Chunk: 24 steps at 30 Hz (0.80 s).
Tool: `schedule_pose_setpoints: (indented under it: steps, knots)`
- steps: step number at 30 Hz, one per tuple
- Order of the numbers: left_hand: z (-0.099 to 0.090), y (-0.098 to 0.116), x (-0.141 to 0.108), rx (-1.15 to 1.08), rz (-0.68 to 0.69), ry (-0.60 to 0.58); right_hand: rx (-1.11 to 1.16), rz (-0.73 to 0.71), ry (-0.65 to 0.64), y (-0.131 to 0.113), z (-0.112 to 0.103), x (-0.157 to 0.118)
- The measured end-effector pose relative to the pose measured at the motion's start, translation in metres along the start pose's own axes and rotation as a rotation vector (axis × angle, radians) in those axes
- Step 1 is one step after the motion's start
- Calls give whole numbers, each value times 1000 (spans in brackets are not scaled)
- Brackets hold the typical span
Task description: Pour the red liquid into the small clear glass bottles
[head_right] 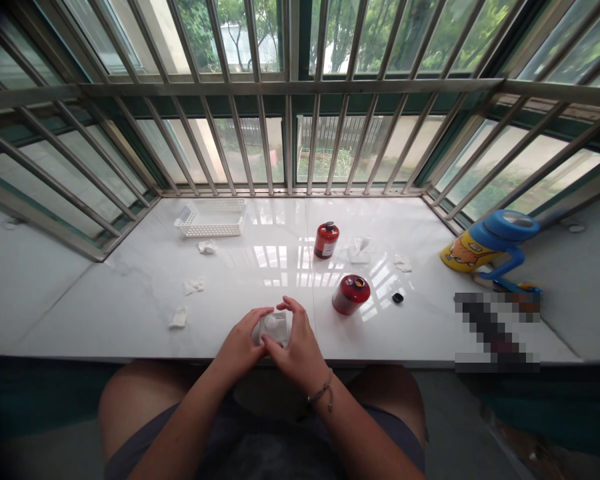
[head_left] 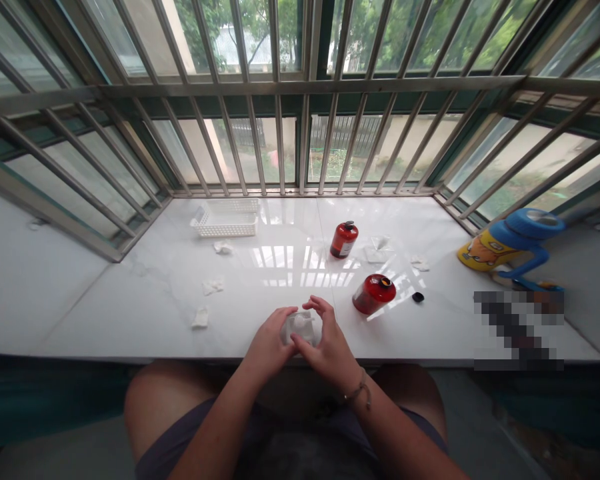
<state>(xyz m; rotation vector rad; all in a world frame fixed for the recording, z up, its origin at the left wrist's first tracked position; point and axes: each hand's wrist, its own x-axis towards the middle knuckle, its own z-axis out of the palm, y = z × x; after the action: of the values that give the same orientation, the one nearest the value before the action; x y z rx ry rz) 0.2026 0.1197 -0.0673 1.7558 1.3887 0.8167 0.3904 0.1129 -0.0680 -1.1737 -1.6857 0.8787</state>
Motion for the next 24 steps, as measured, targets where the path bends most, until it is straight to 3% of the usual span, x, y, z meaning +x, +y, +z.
schedule_pose_setpoints:
  steps: [5,12,19,24]
  knots:
    - [1,0,0,-12,21,12,-7,26,-55,1,4,1]
    - [1,3,0,1,-9,23,-70,-63,50,3,-1,5]
    - [-2,7,0,20,-40,-15,87,-124,197,-10,-17,-1]
    - [-1,5,-1,36,-58,0,148,-112,181,-15,-22,-3]
